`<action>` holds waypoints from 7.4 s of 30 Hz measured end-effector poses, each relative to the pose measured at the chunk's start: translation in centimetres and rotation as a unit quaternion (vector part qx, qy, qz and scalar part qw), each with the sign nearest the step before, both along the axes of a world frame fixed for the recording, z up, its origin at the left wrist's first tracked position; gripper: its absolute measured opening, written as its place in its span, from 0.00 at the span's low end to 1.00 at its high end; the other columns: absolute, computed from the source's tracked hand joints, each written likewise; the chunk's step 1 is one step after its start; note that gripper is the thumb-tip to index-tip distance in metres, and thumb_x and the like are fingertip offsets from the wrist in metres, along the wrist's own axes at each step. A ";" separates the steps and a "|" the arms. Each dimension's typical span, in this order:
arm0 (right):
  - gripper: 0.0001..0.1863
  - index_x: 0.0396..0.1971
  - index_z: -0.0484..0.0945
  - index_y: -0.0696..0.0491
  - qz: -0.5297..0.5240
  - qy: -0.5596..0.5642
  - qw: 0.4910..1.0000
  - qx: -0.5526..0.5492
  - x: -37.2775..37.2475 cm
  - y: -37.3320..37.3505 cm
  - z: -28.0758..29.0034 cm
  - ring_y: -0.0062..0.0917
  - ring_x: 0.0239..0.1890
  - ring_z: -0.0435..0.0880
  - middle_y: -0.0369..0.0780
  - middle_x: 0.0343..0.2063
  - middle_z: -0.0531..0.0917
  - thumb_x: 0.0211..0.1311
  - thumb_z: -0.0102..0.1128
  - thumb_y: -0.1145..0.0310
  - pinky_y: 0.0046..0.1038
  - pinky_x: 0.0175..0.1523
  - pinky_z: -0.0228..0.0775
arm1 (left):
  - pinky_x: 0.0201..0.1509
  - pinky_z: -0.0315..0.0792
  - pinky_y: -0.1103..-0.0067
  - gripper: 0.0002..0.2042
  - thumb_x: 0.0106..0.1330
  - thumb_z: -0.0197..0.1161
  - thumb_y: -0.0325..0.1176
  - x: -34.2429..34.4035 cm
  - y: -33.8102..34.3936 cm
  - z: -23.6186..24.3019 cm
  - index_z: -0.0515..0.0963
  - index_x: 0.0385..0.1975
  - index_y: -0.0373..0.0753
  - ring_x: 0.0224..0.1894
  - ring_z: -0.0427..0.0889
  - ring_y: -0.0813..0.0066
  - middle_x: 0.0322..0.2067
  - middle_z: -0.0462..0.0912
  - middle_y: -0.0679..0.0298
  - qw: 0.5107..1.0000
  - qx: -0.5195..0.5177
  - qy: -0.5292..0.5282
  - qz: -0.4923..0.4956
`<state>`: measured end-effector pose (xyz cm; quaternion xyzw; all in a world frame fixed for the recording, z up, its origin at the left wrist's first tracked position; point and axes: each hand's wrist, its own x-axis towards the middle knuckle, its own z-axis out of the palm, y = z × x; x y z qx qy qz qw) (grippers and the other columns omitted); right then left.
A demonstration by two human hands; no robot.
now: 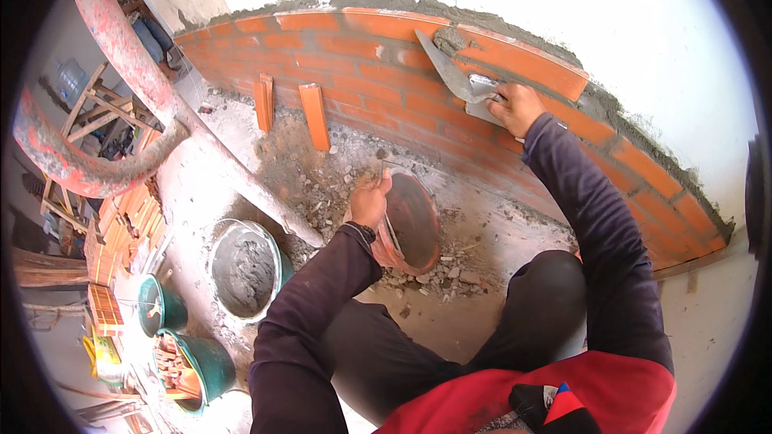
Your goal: The person applies mortar to a wall with a trowel and then presses thin red bricks onto the mortar by hand.
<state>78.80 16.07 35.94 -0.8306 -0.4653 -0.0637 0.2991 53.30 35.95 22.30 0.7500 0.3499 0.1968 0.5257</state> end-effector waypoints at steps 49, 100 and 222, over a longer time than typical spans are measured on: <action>0.10 0.31 0.80 0.60 0.023 0.288 0.948 0.131 -0.4 -0.8 -1.9 0.15 0.13 0.70 0.33 0.13 0.73 0.64 0.61 0.66 0.23 0.20 0.61 | 0.52 0.69 0.80 0.27 0.70 0.57 0.50 -0.5 1.1 -1.1 0.77 0.53 0.29 0.44 0.77 0.78 0.42 0.84 0.60 0.994 -0.099 -0.049 -0.021; 0.15 0.37 0.75 0.64 -0.042 0.038 0.998 0.037 -5.3 -2.8 -2.1 0.47 0.26 0.81 0.53 0.22 0.80 0.56 0.63 0.68 0.38 0.34 0.72 | 0.46 0.70 0.69 0.24 0.67 0.55 0.55 0.0 2.2 -2.8 0.84 0.41 0.38 0.41 0.82 0.52 0.33 0.84 0.48 1.000 -0.009 -0.022 0.018; 0.21 0.34 0.78 0.58 0.126 0.487 0.759 -0.413 -6.8 -9.2 -13.8 0.20 0.21 0.73 0.36 0.18 0.74 0.71 0.47 0.53 0.28 0.26 0.66 | 0.49 0.74 0.75 0.21 0.73 0.54 0.43 -6.9 7.4 -4.0 0.79 0.45 0.27 0.40 0.82 0.72 0.41 0.83 0.59 0.957 -0.247 -0.152 -0.001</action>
